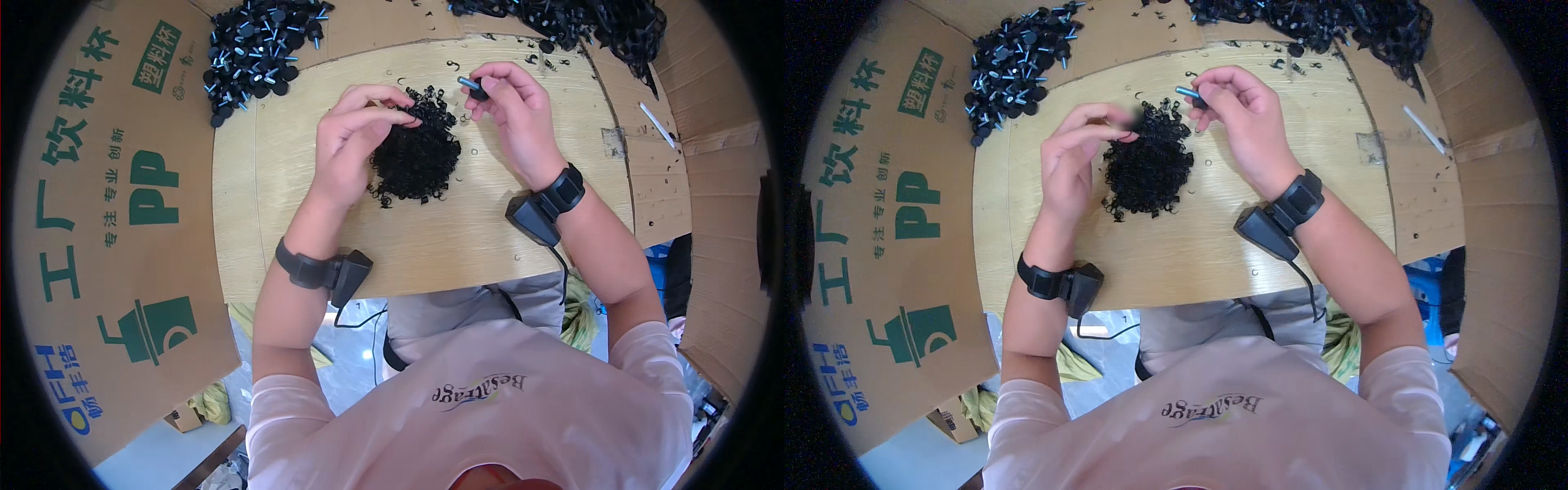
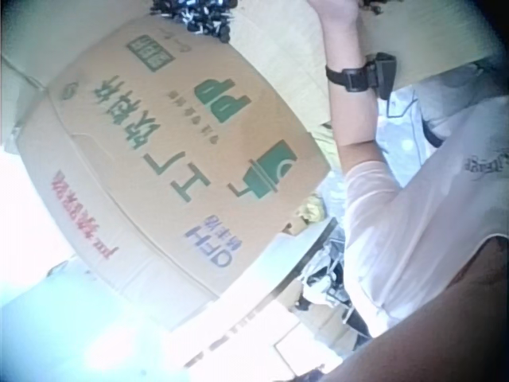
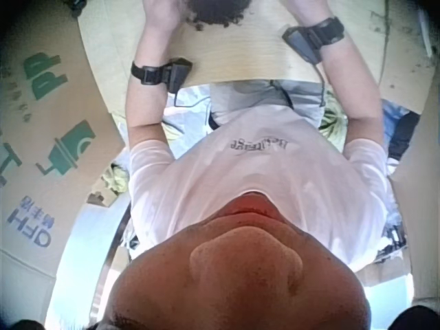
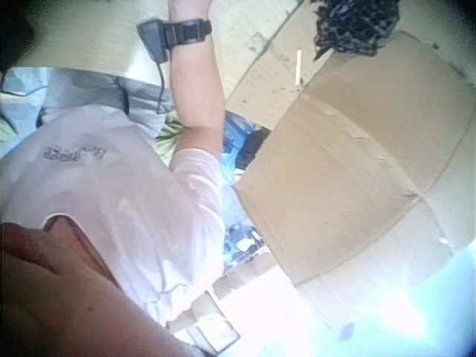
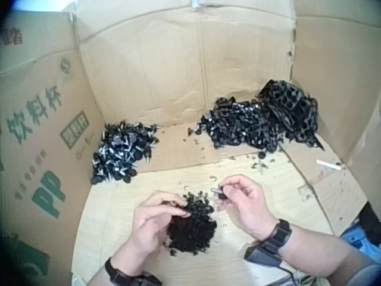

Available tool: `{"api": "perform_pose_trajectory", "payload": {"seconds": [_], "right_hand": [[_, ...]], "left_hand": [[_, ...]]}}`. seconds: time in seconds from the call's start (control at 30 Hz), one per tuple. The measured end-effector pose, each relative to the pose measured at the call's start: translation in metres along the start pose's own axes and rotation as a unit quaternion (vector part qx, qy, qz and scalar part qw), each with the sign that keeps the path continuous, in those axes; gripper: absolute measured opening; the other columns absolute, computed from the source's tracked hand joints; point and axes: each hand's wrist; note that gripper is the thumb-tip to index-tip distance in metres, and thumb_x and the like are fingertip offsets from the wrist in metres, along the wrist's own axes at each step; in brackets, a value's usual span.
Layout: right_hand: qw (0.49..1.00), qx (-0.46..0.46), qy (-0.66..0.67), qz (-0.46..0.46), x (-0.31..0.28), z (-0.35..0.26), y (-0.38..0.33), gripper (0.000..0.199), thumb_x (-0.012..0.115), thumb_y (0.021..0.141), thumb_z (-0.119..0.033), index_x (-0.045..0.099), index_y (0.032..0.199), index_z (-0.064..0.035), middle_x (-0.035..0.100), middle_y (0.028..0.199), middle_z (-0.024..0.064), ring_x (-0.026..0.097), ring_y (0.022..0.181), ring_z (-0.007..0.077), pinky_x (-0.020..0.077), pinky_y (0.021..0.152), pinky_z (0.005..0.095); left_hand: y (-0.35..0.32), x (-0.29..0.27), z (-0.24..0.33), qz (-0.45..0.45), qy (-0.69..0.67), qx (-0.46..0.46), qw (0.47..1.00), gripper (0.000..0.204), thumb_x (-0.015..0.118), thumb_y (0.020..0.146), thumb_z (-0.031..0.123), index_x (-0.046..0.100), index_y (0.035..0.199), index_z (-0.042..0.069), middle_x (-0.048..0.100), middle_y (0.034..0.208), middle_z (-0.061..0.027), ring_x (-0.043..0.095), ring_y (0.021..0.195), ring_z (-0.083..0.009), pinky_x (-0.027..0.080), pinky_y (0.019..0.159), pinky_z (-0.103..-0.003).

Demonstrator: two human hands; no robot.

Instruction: Manually assembling small plastic lens module components on a workbench.

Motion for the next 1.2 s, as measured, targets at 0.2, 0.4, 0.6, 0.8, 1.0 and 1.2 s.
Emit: {"api": "perform_pose_trajectory", "payload": {"seconds": [0.2,0.4,0.6,0.8,1.0,1.2], "right_hand": [[1.000,0.005,-0.017,0.005,0.003,-0.002,-0.002,0.015,0.057,0.094,-0.008,0.062,0.104,0.0027,0.067,0.086,0.0081,0.063,0.074,0.0124,0.0511,0.065,0.0259],[0.999,0.013,-0.047,-0.022,0.003,-0.002,-0.002,0.014,0.060,0.093,-0.007,0.063,0.104,0.0012,0.066,0.088,0.0062,0.061,0.073,0.0100,0.0503,0.065,0.0244],[0.984,-0.019,-0.097,-0.150,0.013,-0.002,-0.015,0.020,0.066,0.086,0.001,0.065,0.106,-0.0011,0.065,0.100,0.0033,0.057,0.081,0.0072,0.0477,0.071,0.0213],[0.969,-0.040,-0.128,-0.206,0.015,-0.003,-0.018,0.027,0.069,0.082,0.004,0.068,0.108,-0.0025,0.066,0.107,0.0040,0.055,0.085,0.0083,0.0470,0.076,0.0224],[0.971,-0.049,-0.115,-0.202,0.022,-0.006,-0.018,0.029,0.068,0.083,0.004,0.066,0.112,-0.0030,0.064,0.117,0.0051,0.055,0.089,0.0085,0.0470,0.078,0.0220],[0.980,-0.059,-0.137,-0.131,0.009,-0.009,-0.011,0.023,0.063,0.088,0.000,0.065,0.110,-0.0030,0.062,0.117,0.0048,0.056,0.096,0.0103,0.0454,0.085,0.0249]], "left_hand": [[-0.002,0.006,-0.005,0.012,0.104,0.001,0.995,0.010,0.070,0.077,-0.008,0.065,0.084,-0.002,0.063,0.094,-0.0077,0.059,0.087,-0.0155,0.048,0.081,-0.029],[-0.001,0.011,-0.001,0.040,0.073,0.018,0.996,0.024,0.076,0.076,0.001,0.057,0.089,0.006,0.062,0.084,-0.0009,0.055,0.078,-0.0096,0.045,0.070,-0.027],[0.000,0.006,0.010,-0.042,0.276,0.046,0.959,0.013,0.071,0.081,0.010,0.061,0.077,0.003,0.059,0.076,-0.0065,0.054,0.069,-0.0172,0.043,0.063,-0.029],[0.001,0.003,0.016,-0.086,0.261,-0.028,0.961,0.027,0.071,0.084,0.018,0.059,0.064,0.004,0.052,0.056,-0.0100,0.051,0.052,-0.0255,0.039,0.050,-0.035],[-0.003,-0.010,0.005,-0.127,0.238,-0.039,0.962,0.025,0.069,0.086,0.019,0.062,0.067,0.005,0.055,0.056,-0.0103,0.053,0.050,-0.0173,0.037,0.048,-0.031],[0.019,-0.041,0.017,0.283,-0.157,-0.149,0.934,0.040,0.056,0.095,0.042,0.061,0.104,0.003,0.067,0.090,-0.0093,0.059,0.071,-0.0136,0.040,0.060,-0.026]]}}
Point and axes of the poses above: each hand's wrist, its own y-axis towards the middle knuckle, its own x-axis out of the palm, z = x × y
